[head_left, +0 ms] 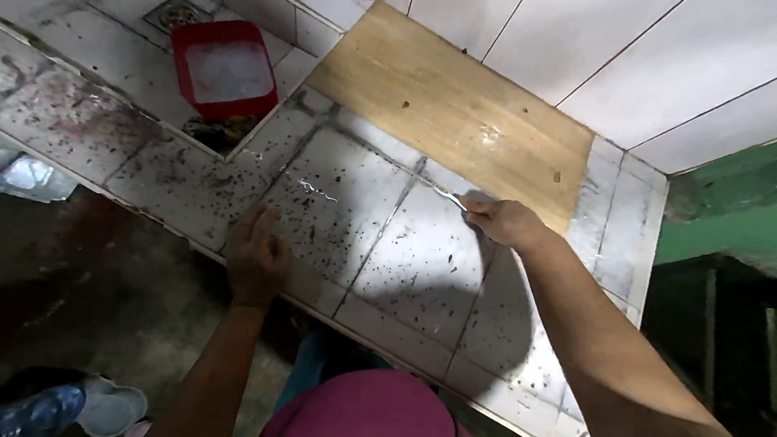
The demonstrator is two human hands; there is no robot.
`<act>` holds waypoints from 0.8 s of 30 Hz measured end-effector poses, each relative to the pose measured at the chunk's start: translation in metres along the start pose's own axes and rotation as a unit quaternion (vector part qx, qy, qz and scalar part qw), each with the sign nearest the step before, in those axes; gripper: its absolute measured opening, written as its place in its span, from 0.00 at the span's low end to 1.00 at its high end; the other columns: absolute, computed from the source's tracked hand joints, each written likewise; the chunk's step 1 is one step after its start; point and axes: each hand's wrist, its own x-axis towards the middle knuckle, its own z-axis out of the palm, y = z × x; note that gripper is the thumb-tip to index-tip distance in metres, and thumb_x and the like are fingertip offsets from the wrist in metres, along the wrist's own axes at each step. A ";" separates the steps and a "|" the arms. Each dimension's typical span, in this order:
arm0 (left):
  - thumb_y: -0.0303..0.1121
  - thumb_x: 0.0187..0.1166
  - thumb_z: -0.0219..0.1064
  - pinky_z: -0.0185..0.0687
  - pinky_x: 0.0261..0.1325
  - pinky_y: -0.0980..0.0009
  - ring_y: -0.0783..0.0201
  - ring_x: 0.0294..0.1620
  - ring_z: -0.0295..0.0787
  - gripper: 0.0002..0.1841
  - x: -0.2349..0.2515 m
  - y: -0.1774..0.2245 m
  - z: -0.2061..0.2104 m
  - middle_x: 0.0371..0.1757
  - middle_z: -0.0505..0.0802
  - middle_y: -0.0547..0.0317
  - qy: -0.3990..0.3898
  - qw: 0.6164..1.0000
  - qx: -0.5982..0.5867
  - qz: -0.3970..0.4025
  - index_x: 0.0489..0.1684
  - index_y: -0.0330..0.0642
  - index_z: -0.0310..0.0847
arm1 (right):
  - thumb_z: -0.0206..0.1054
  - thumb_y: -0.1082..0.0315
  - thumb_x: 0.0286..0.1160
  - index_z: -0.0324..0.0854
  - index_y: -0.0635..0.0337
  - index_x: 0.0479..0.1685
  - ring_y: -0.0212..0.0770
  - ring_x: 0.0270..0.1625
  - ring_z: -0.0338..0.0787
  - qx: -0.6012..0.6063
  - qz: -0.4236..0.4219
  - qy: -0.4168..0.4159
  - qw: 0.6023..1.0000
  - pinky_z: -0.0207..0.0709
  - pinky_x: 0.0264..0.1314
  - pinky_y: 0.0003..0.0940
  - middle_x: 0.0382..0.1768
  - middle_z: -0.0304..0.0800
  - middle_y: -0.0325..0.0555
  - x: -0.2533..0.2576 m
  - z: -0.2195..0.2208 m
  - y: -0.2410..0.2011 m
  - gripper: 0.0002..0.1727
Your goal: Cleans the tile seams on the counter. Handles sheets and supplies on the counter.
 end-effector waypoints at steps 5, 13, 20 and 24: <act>0.30 0.84 0.59 0.72 0.79 0.43 0.36 0.80 0.76 0.21 0.001 0.001 -0.002 0.79 0.79 0.34 -0.005 1.000 0.012 0.009 0.75 0.37 0.79 | 0.55 0.51 0.93 0.74 0.27 0.84 0.69 0.67 0.87 -0.009 -0.013 0.000 1.000 0.72 0.65 0.76 0.64 0.90 0.61 0.008 -0.006 -0.019 0.23; 0.32 0.83 0.59 0.72 0.79 0.44 0.36 0.79 0.78 0.22 -0.001 0.000 0.000 0.78 0.81 0.35 0.013 1.000 0.018 0.016 0.74 0.38 0.80 | 0.56 0.51 0.93 0.73 0.29 0.85 0.74 0.63 0.87 -0.027 0.021 -0.005 0.999 0.71 0.62 0.80 0.63 0.90 0.64 -0.027 -0.002 0.033 0.24; 0.31 0.84 0.60 0.69 0.81 0.43 0.37 0.82 0.74 0.22 -0.001 -0.001 -0.002 0.82 0.77 0.35 -0.004 1.000 0.003 0.001 0.77 0.38 0.77 | 0.53 0.51 0.94 0.72 0.30 0.86 0.71 0.68 0.86 -0.048 -0.025 0.004 0.999 0.72 0.66 0.76 0.65 0.89 0.64 0.021 -0.007 -0.039 0.24; 0.32 0.84 0.60 0.70 0.81 0.44 0.36 0.81 0.74 0.22 -0.002 -0.001 -0.001 0.82 0.77 0.35 -0.003 1.000 0.005 0.000 0.77 0.39 0.77 | 0.55 0.50 0.93 0.72 0.27 0.86 0.74 0.63 0.87 -0.043 -0.012 0.001 0.999 0.72 0.62 0.79 0.62 0.90 0.66 -0.004 -0.004 0.011 0.24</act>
